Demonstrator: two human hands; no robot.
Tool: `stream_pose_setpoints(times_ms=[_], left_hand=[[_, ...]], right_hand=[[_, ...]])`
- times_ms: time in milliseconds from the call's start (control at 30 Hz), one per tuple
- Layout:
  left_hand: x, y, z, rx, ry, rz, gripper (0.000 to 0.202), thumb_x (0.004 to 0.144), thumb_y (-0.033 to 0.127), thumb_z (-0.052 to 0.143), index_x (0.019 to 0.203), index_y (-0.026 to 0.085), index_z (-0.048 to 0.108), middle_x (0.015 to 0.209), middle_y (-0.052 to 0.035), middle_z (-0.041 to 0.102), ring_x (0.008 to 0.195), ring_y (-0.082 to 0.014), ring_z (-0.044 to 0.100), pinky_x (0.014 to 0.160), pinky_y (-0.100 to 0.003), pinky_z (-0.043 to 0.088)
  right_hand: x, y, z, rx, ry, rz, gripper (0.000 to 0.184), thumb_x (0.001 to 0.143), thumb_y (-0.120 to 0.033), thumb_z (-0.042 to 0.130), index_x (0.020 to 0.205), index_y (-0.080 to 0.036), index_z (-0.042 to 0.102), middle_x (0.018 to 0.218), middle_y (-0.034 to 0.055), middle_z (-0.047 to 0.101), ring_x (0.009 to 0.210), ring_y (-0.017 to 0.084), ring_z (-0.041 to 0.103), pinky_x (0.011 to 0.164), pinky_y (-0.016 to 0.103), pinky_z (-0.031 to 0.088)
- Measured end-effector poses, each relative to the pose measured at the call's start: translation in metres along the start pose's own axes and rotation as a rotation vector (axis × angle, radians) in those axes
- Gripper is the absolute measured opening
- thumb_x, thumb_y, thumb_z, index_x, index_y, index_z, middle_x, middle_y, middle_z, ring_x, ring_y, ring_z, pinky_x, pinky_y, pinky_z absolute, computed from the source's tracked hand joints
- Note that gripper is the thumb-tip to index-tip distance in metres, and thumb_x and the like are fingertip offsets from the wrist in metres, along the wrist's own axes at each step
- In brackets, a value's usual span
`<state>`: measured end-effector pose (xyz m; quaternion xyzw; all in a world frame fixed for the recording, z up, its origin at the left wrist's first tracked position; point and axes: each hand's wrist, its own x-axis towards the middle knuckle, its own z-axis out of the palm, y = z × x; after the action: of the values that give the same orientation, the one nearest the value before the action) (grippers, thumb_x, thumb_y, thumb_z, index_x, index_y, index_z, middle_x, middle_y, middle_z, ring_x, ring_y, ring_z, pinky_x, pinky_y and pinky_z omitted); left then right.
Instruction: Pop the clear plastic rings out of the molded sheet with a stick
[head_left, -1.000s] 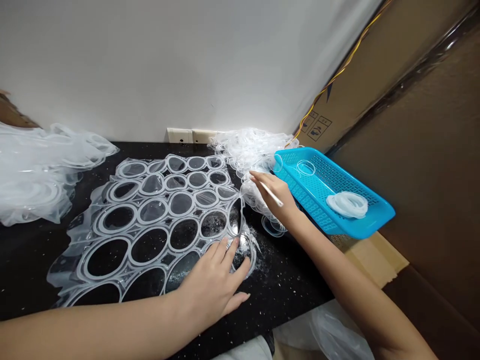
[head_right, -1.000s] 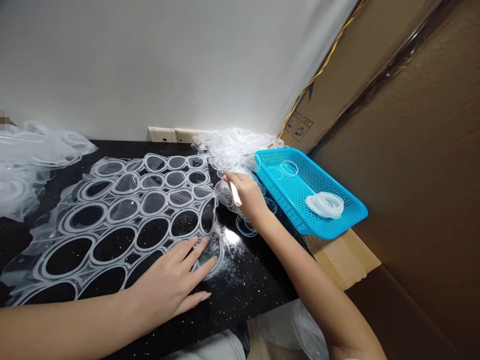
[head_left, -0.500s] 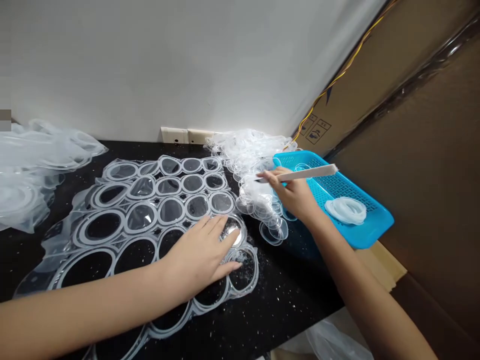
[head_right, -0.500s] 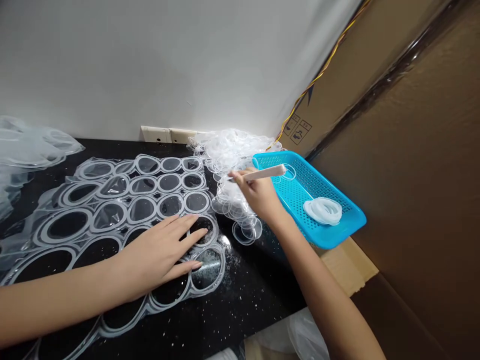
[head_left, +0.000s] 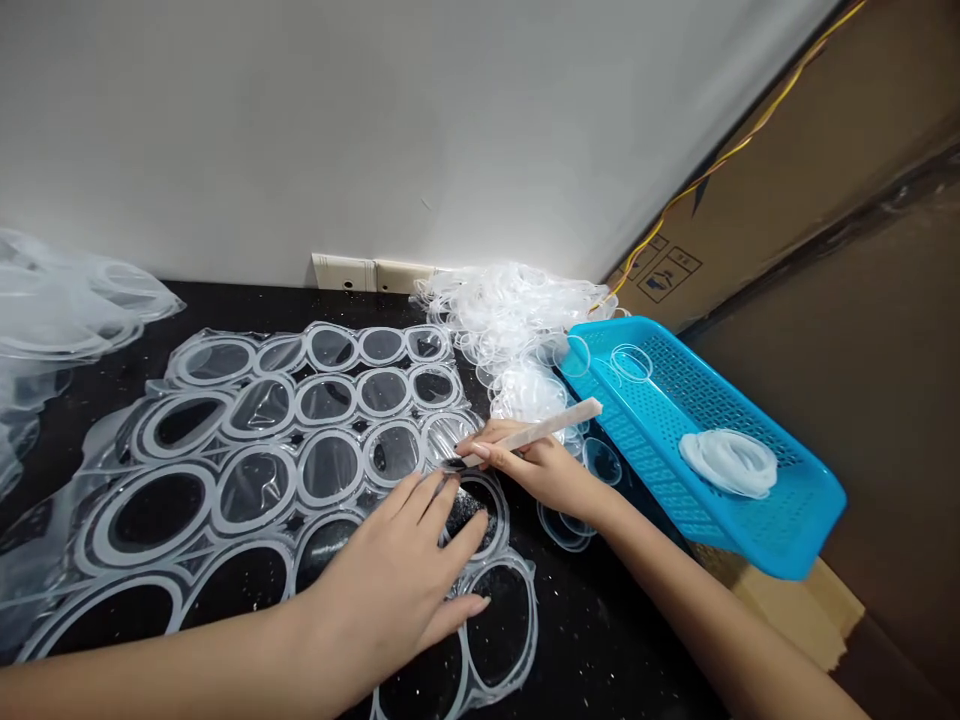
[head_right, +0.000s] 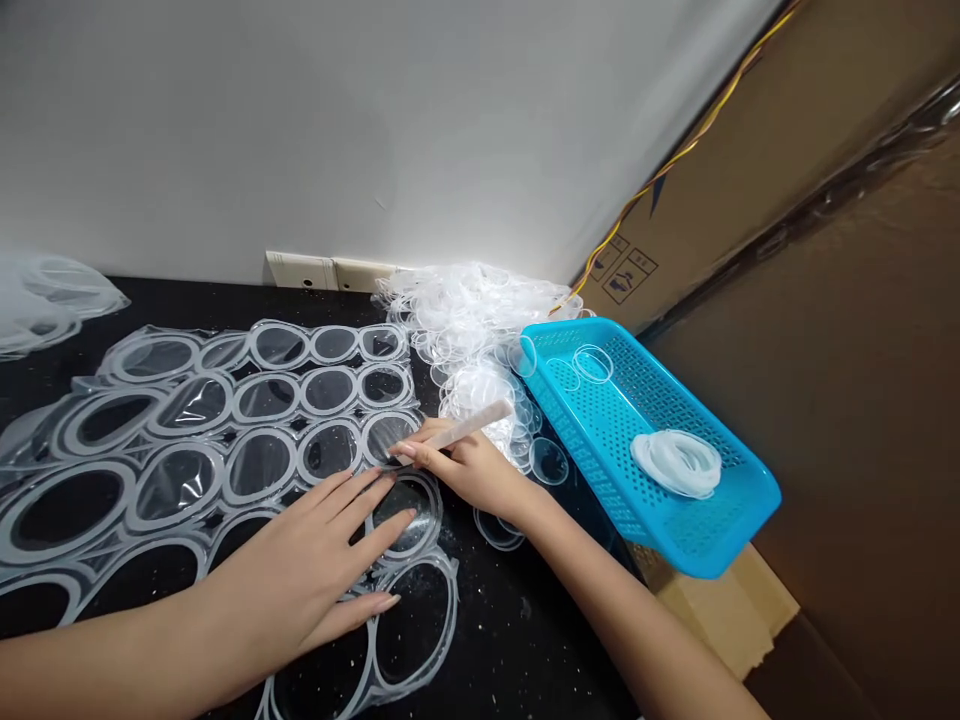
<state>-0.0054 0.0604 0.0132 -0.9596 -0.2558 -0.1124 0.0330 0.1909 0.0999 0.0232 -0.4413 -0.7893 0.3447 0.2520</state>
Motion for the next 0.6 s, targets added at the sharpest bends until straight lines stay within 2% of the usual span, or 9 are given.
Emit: stream_pose_setpoints(times_ms=[133, 233, 333, 400, 500, 600], left_hand=[[0.0, 0.001, 0.0, -0.029, -0.013, -0.025, 0.048, 0.081, 0.054, 0.045, 0.112, 0.018, 0.057, 0.109, -0.0184, 0.063, 0.104, -0.0314, 0.056, 0.087, -0.043, 0.041], [0.0, 0.003, 0.0, -0.057, -0.035, -0.046, 0.049, 0.078, 0.055, 0.049, 0.11, 0.018, 0.057, 0.106, -0.0174, 0.064, 0.103, -0.0323, 0.057, 0.088, -0.044, 0.04], [0.002, 0.002, -0.001, -0.085, -0.061, -0.062, 0.048, 0.078, 0.054, 0.05, 0.109, 0.018, 0.057, 0.106, -0.0177, 0.064, 0.104, -0.0333, 0.056, 0.087, -0.045, 0.041], [0.003, 0.001, -0.003, -0.101, -0.077, -0.058, 0.047, 0.079, 0.053, 0.049, 0.109, 0.018, 0.058, 0.108, -0.0181, 0.063, 0.106, -0.0337, 0.055, 0.087, -0.045, 0.042], [0.004, 0.0, -0.005, -0.119, -0.109, -0.041, 0.047, 0.08, 0.053, 0.046, 0.11, 0.018, 0.058, 0.116, -0.0194, 0.059, 0.109, -0.034, 0.053, 0.087, -0.046, 0.042], [0.004, 0.0, -0.006, -0.126, -0.145, -0.037, 0.048, 0.082, 0.053, 0.043, 0.112, 0.019, 0.058, 0.119, -0.0207, 0.055, 0.11, -0.0342, 0.052, 0.087, -0.047, 0.042]], right_hand=[[-0.004, -0.004, 0.003, -0.114, -0.012, -0.137, 0.024, 0.09, -0.025, 0.044, 0.097, -0.015, 0.064, 0.091, 0.007, 0.064, 0.086, 0.014, 0.059, 0.077, 0.028, 0.05], [-0.008, -0.008, 0.008, -0.384, -0.014, -0.29, 0.027, 0.09, -0.027, 0.044, 0.106, -0.015, 0.062, 0.093, 0.0101, 0.063, 0.087, 0.017, 0.059, 0.074, 0.032, 0.051], [-0.01, -0.009, 0.014, -0.595, 0.033, -0.393, 0.028, 0.09, -0.024, 0.044, 0.109, -0.013, 0.061, 0.104, 0.0146, 0.062, 0.095, 0.021, 0.057, 0.078, 0.035, 0.049], [-0.009, -0.007, 0.017, -0.626, 0.058, -0.42, 0.029, 0.09, -0.021, 0.043, 0.11, -0.01, 0.06, 0.109, 0.0162, 0.061, 0.102, 0.022, 0.055, 0.083, 0.035, 0.048], [-0.004, -0.001, 0.02, -0.561, 0.113, -0.42, 0.028, 0.09, -0.021, 0.042, 0.11, -0.01, 0.058, 0.105, 0.0136, 0.064, 0.103, 0.019, 0.056, 0.085, 0.032, 0.049], [0.002, 0.008, 0.015, -0.513, 0.244, -0.37, 0.027, 0.09, -0.02, 0.043, 0.111, -0.013, 0.057, 0.105, 0.0117, 0.064, 0.099, 0.016, 0.059, 0.082, 0.031, 0.05]])
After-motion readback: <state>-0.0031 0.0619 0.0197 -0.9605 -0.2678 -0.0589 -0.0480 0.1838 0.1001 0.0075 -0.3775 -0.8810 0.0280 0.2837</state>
